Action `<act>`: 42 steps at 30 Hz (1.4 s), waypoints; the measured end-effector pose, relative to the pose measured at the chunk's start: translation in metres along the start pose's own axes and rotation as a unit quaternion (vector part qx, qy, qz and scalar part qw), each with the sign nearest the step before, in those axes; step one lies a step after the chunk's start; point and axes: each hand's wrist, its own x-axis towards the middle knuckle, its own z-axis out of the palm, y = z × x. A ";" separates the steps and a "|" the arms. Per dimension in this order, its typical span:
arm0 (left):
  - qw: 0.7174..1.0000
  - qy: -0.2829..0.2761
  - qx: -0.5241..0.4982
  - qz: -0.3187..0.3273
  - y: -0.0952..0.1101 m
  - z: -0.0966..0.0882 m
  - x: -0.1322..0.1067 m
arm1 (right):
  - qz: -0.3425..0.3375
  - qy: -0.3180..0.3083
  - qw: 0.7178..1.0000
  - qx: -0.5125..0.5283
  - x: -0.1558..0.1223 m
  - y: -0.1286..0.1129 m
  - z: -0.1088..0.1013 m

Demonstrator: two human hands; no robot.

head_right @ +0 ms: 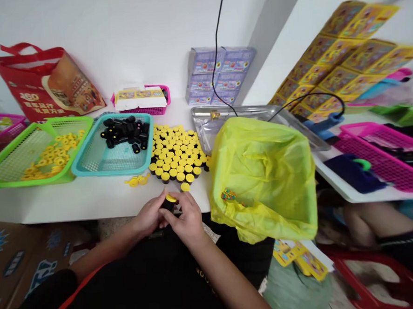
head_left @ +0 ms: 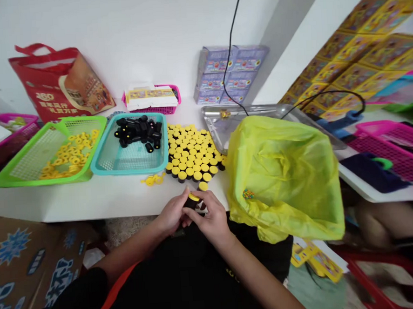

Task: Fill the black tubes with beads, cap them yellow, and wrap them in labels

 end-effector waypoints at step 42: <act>0.764 0.137 0.529 0.343 -0.016 -0.019 0.056 | 0.245 -0.032 0.954 -0.169 0.003 0.047 -0.010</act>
